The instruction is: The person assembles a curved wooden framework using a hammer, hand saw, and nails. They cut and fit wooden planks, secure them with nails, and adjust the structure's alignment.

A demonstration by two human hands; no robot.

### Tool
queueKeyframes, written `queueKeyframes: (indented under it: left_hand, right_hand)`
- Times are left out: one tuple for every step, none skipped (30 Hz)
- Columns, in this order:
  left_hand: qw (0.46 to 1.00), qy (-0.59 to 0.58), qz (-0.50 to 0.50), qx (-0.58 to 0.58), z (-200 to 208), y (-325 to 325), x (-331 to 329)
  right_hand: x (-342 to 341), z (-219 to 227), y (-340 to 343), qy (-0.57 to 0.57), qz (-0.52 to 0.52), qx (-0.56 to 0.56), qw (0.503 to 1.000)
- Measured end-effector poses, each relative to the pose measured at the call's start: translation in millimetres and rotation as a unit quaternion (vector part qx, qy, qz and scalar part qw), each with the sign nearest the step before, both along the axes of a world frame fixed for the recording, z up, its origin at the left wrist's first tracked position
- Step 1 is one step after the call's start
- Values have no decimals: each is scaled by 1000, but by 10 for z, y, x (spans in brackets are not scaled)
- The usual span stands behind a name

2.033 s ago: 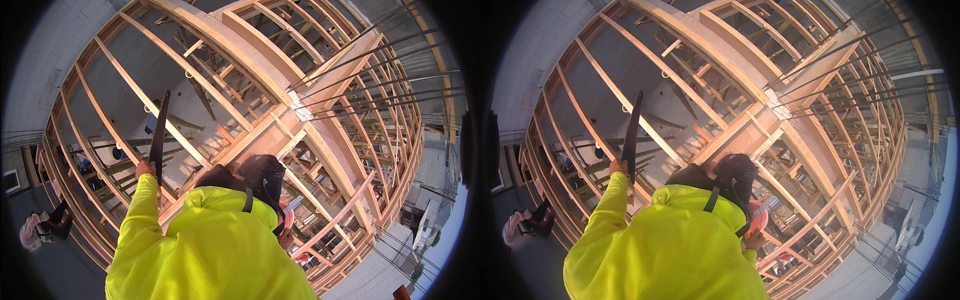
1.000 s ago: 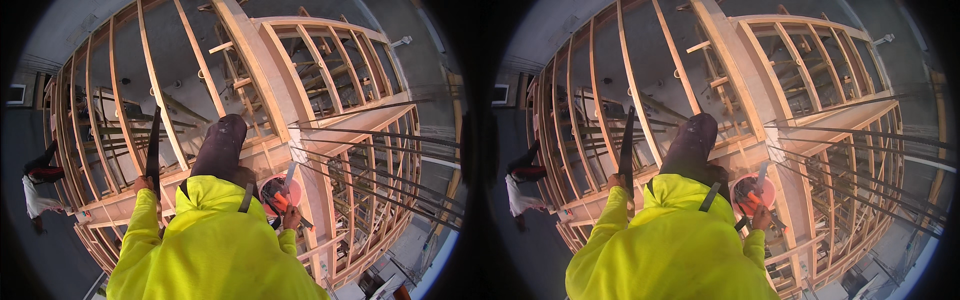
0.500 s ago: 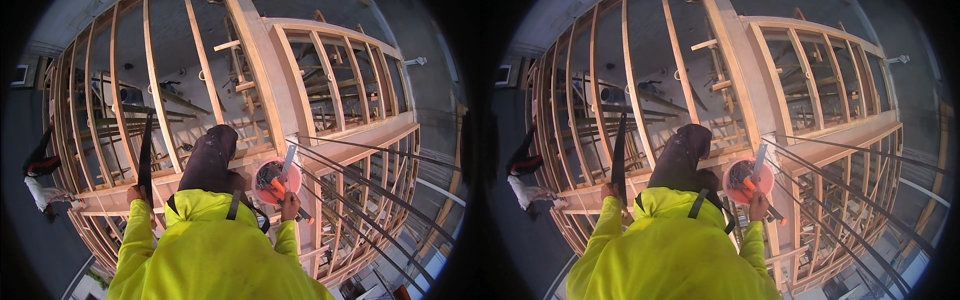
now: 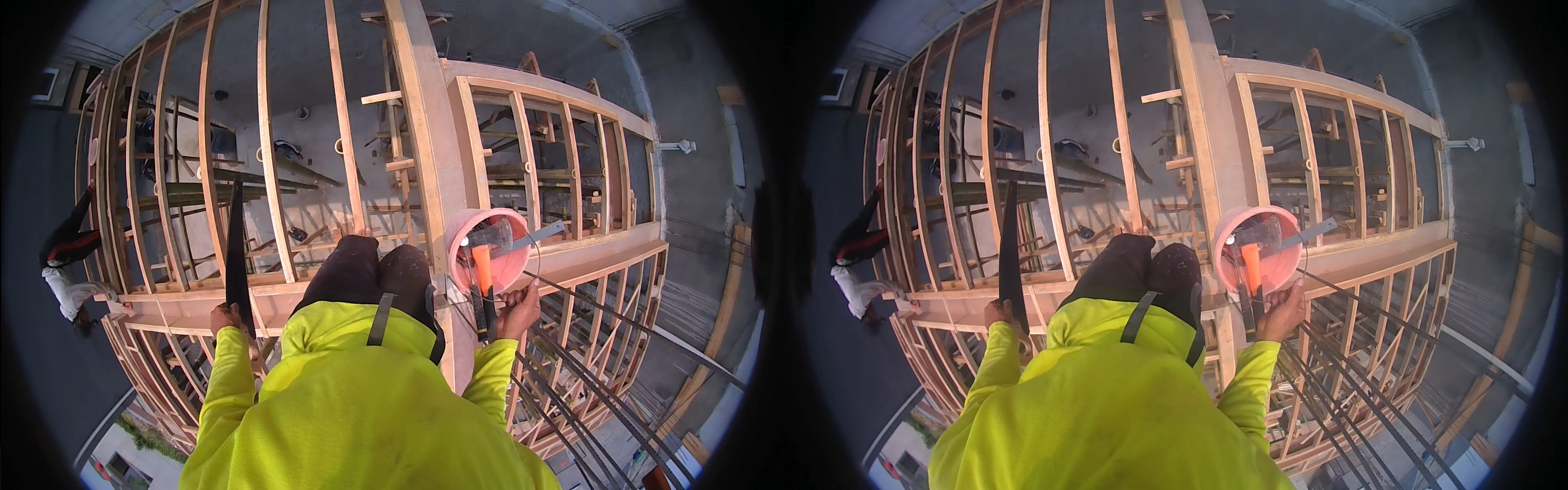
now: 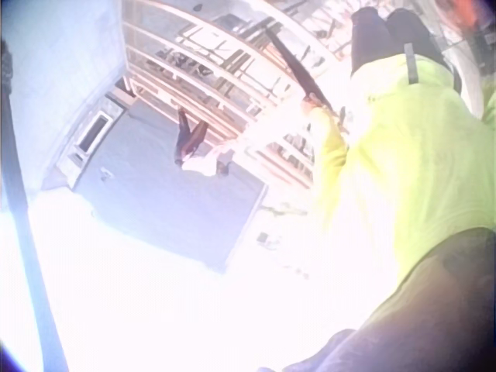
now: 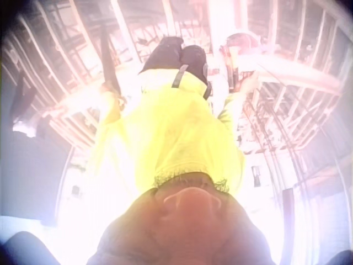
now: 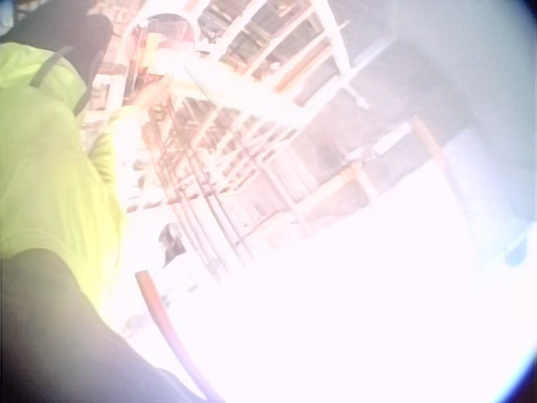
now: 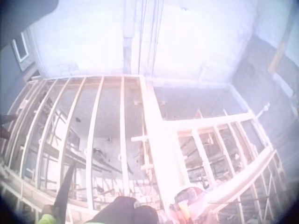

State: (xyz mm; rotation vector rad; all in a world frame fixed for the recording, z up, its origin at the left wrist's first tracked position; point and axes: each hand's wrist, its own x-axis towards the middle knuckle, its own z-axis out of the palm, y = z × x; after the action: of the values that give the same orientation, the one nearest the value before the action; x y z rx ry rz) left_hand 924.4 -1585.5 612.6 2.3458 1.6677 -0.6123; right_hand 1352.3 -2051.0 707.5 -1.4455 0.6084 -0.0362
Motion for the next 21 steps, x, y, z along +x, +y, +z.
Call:
queueKeyframes:
  left_hand:
    - [1000,-1,15,-3,39,2,66]
    - [1000,-1,31,-7,71,-15,127]
    - [999,-10,39,0,94,-39,180]
    - [999,-19,48,6,113,-74,233]
    - [998,-38,52,24,132,-159,296]
    - [996,-60,58,43,112,-225,392]
    - [996,-46,66,42,87,-262,484]
    - [996,-32,74,40,56,-284,569]
    - [996,-15,85,36,3,-362,577]
    - [998,-4,50,21,-78,-373,589]
    - [1000,8,15,4,-162,-417,559]
    - [997,4,73,2,-111,-529,849]
    - [992,-1,129,6,-68,-575,1148]
    - [990,13,140,5,-39,-658,1330]
    - [986,19,163,-11,50,-793,1445]
    - [983,17,182,-23,76,-814,1673]
    - [979,15,201,-35,85,-815,1922]
    - [983,16,181,-29,121,-881,2100]
    - [983,13,182,-36,163,-899,2332]
    - [982,10,184,-43,231,-904,2557]
    - [981,8,187,-49,281,-908,2749]
  right_hand:
    - [133,140,31,-14,-9,4,1000]
    - [275,271,59,-27,-18,7,999]
    - [403,377,93,-38,-28,9,999]
    - [554,474,111,-30,-37,20,999]
    - [675,514,106,-25,-40,11,999]
    - [839,538,116,-23,-42,4,999]
    - [1015,560,119,-21,-43,-3,999]
    - [1170,520,75,-7,-41,-11,999]
    - [1307,476,40,6,-37,-19,999]
    - [1479,421,20,20,-33,-24,999]
    - [1648,362,-12,33,-29,-29,999]
    - [1816,299,-45,53,-40,-31,997]
    - [1976,198,-102,71,-39,-25,996]
    - [2128,42,-199,77,-25,-14,997]
    - [2241,-49,-321,91,-8,-10,996]
    - [2407,-75,-318,106,-11,-3,994]
    - [2556,-109,-295,120,-14,4,993]
    - [2655,-89,-330,141,-15,5,990]
    - [2795,-104,-397,153,-16,2,988]
    - [2924,-137,-465,165,-16,-2,986]
    - [3043,-165,-503,179,-16,-4,984]
